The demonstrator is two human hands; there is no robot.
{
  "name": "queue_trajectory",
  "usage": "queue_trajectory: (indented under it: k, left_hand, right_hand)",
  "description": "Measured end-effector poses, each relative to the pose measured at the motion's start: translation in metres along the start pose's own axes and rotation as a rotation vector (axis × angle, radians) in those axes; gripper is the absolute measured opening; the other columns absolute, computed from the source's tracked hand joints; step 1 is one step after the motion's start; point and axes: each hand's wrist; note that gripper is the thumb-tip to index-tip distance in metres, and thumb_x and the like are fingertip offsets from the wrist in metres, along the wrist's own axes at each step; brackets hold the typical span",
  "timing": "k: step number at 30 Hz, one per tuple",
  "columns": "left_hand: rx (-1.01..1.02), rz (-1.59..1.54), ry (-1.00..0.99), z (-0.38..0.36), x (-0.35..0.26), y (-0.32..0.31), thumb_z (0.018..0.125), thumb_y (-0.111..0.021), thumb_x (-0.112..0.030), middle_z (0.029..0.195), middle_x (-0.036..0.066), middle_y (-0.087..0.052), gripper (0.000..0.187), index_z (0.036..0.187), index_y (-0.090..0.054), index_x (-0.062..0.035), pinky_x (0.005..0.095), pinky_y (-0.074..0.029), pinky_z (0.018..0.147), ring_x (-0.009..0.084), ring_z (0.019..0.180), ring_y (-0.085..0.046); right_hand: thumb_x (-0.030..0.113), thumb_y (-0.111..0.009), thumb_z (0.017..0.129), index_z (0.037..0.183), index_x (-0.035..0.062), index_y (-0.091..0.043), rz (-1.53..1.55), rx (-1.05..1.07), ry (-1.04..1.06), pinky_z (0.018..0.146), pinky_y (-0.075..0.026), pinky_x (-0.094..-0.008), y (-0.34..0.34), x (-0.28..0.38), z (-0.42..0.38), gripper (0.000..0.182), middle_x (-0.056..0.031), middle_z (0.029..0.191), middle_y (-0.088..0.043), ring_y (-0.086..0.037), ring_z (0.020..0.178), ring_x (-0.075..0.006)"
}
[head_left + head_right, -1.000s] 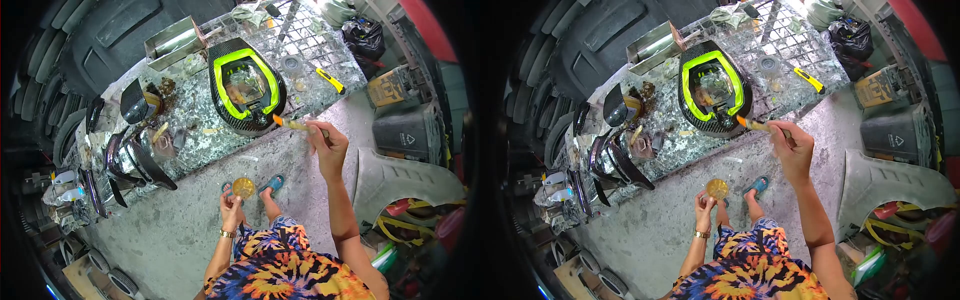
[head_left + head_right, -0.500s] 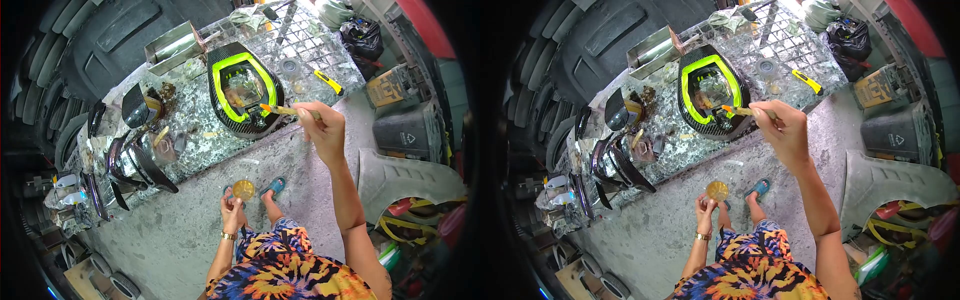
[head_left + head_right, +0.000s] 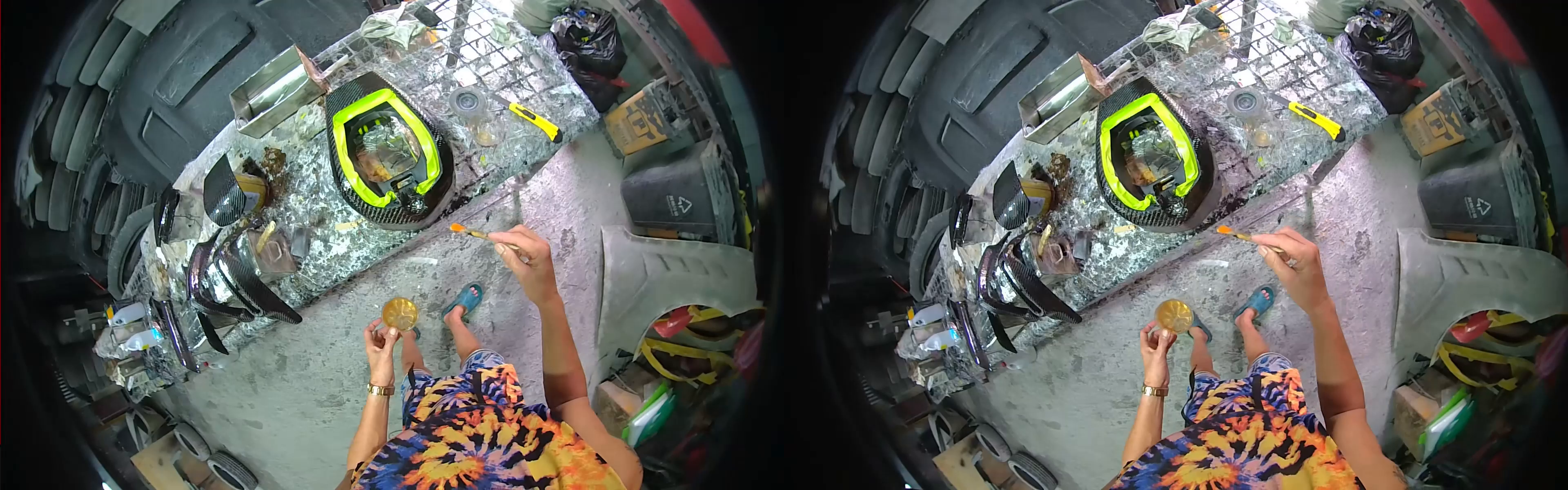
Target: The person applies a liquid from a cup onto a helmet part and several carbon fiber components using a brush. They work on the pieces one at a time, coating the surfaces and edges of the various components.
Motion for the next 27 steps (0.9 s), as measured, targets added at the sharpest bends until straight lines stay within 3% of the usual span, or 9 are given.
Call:
queue_trajectory:
  k: [4, 6, 10, 18, 24, 27]
  left_hand:
    - [-0.008, 0.036, 0.001, -0.001, -0.003, -0.003, 0.09, -0.064, -0.018, 0.097, 0.005, -0.06, 0.042, 0.123, -0.041, -0.0063, 0.0321, -0.049, 0.09, 0.0143, 0.094, -0.059]
    - [0.017, 0.068, 0.017, -0.001, -0.005, -0.007, 0.09, -0.063, -0.018, 0.099, 0.006, -0.059, 0.042, 0.124, -0.041, -0.0063, 0.0323, -0.049, 0.09, 0.0152, 0.095, -0.059]
    - [0.031, 0.093, 0.019, -0.002, -0.008, -0.019, 0.09, -0.063, -0.018, 0.101, 0.007, -0.059, 0.043, 0.125, -0.041, -0.0061, 0.0334, -0.049, 0.091, 0.0165, 0.097, -0.059]
    - [0.051, 0.139, 0.024, -0.004, -0.007, -0.027, 0.089, -0.065, -0.019, 0.1, 0.006, -0.058, 0.046, 0.126, -0.041, -0.0063, 0.0333, -0.05, 0.09, 0.016, 0.096, -0.058]
    - [0.051, 0.113, 0.061, -0.004, -0.004, -0.025, 0.086, -0.069, -0.018, 0.102, 0.007, -0.059, 0.053, 0.128, -0.04, -0.0049, 0.0344, -0.048, 0.092, 0.0172, 0.098, -0.057]
    - [0.073, 0.131, 0.056, -0.003, -0.002, -0.025, 0.086, -0.069, -0.019, 0.099, 0.007, -0.059, 0.052, 0.127, -0.041, -0.0048, 0.0342, -0.049, 0.091, 0.017, 0.097, -0.058]
  right_hand:
    - [-0.004, -0.065, 0.08, 0.1, 0.0034, -0.068, 0.01, -0.177, 0.127, 0.06, -0.046, -0.0247, -0.013, 0.013, 0.003, 0.022, -0.0057, 0.084, -0.06, -0.058, 0.072, -0.0133]
    - [-0.006, -0.068, 0.075, 0.101, 0.0036, -0.067, -0.049, -0.341, 0.433, 0.061, -0.048, -0.0269, -0.023, 0.014, 0.004, 0.028, -0.0077, 0.087, -0.06, -0.06, 0.073, -0.0186]
    - [-0.006, -0.074, 0.067, 0.104, 0.0062, -0.066, -0.131, -0.272, 0.53, 0.059, -0.05, -0.0311, -0.049, -0.011, 0.0, 0.04, -0.0073, 0.09, -0.058, -0.06, 0.072, -0.023]
    - [-0.003, -0.075, 0.068, 0.105, 0.0067, -0.065, -0.184, -0.194, 0.509, 0.059, -0.051, -0.0322, -0.062, -0.053, -0.019, 0.04, -0.007, 0.087, -0.058, -0.06, 0.071, -0.0225]
    - [-0.003, -0.072, 0.072, 0.101, 0.0037, -0.066, -0.205, -0.156, 0.386, 0.06, -0.05, -0.0302, -0.04, -0.047, -0.032, 0.03, -0.0079, 0.085, -0.058, -0.06, 0.072, -0.0218]
    - [-0.003, -0.07, 0.075, 0.104, 0.003, -0.066, -0.054, -0.206, 0.222, 0.061, -0.05, -0.0282, -0.034, -0.053, -0.03, 0.03, -0.0085, 0.084, -0.058, -0.061, 0.072, -0.0213]
Point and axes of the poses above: each hand's wrist, its own z-axis towards the middle knuckle, its own y-axis out of the back of the hand, x = y × z
